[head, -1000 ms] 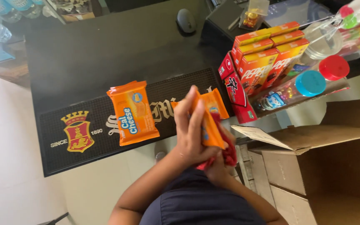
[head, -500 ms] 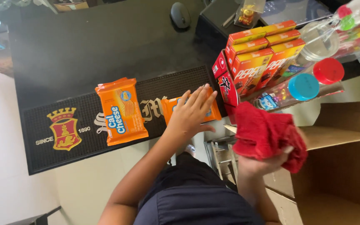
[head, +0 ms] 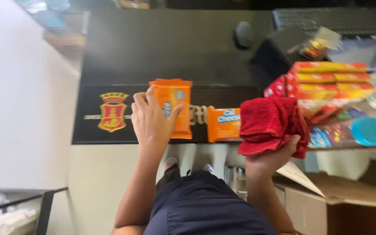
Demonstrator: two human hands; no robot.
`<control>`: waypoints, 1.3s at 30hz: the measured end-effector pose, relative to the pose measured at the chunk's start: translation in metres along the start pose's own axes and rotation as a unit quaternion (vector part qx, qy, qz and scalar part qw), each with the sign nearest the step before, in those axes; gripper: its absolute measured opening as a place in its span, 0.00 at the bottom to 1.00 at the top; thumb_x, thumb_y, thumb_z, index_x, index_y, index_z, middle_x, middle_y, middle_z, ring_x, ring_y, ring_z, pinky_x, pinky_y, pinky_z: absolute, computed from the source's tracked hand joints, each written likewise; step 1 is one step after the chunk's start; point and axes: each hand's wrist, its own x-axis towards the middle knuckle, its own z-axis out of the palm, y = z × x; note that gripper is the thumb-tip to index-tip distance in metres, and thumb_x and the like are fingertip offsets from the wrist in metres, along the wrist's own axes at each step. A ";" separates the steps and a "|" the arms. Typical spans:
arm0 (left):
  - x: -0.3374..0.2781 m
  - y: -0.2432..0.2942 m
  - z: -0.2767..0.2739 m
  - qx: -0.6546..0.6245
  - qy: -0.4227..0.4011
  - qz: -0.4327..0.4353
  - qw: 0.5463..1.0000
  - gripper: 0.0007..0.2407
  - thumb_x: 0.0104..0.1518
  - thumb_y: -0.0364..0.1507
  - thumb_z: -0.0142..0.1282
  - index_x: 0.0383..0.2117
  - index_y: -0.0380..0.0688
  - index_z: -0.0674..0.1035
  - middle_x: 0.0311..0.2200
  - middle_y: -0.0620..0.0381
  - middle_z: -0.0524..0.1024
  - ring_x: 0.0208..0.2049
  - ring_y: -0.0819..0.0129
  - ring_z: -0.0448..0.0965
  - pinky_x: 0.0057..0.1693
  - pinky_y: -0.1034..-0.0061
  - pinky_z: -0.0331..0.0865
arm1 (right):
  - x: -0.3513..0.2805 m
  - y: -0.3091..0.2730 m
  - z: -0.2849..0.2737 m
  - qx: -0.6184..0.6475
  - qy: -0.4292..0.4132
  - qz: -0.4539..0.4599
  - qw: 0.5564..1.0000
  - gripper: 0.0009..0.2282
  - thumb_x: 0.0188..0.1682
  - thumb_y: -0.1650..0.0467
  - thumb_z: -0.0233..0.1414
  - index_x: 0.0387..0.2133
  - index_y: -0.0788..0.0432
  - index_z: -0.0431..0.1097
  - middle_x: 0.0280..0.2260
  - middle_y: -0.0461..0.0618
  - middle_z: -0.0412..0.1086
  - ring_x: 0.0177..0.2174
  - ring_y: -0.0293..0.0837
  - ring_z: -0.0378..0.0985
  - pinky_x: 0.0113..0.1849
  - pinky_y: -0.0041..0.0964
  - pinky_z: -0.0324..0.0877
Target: The recorder wipes down snack packages with a cloth and places them onto shelves in a store.
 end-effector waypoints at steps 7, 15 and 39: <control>0.007 -0.060 0.031 -0.128 -0.071 -0.093 0.985 0.29 0.45 0.43 0.73 0.49 0.39 0.74 0.38 0.49 0.74 0.36 0.58 0.77 0.42 0.63 0.73 | -0.013 0.054 0.034 -0.014 -0.097 0.030 0.995 0.28 0.58 0.53 0.39 0.67 0.57 0.56 0.63 0.52 0.63 0.62 0.53 0.65 0.63 0.52 0.60; -0.018 -0.056 0.066 -0.704 -0.032 -0.084 0.704 0.16 0.63 0.26 0.57 0.55 0.41 0.69 0.52 0.56 0.71 0.53 0.75 0.71 0.59 0.76 0.67 | -0.022 0.105 0.061 -0.198 -0.343 -0.189 0.898 0.23 0.58 0.60 0.47 0.64 0.58 0.61 0.63 0.54 0.64 0.63 0.54 0.64 0.66 0.57 0.56; -0.034 -0.012 -0.023 -0.579 0.067 0.093 0.807 0.40 0.66 0.58 0.28 0.73 0.33 0.50 0.74 0.40 0.49 0.75 0.48 0.48 0.76 0.57 0.44 | -0.076 0.129 0.054 -0.285 -0.517 -0.275 0.759 0.34 0.60 0.51 0.45 0.71 0.58 0.45 0.73 0.64 0.40 0.73 0.64 0.39 0.72 0.62 0.36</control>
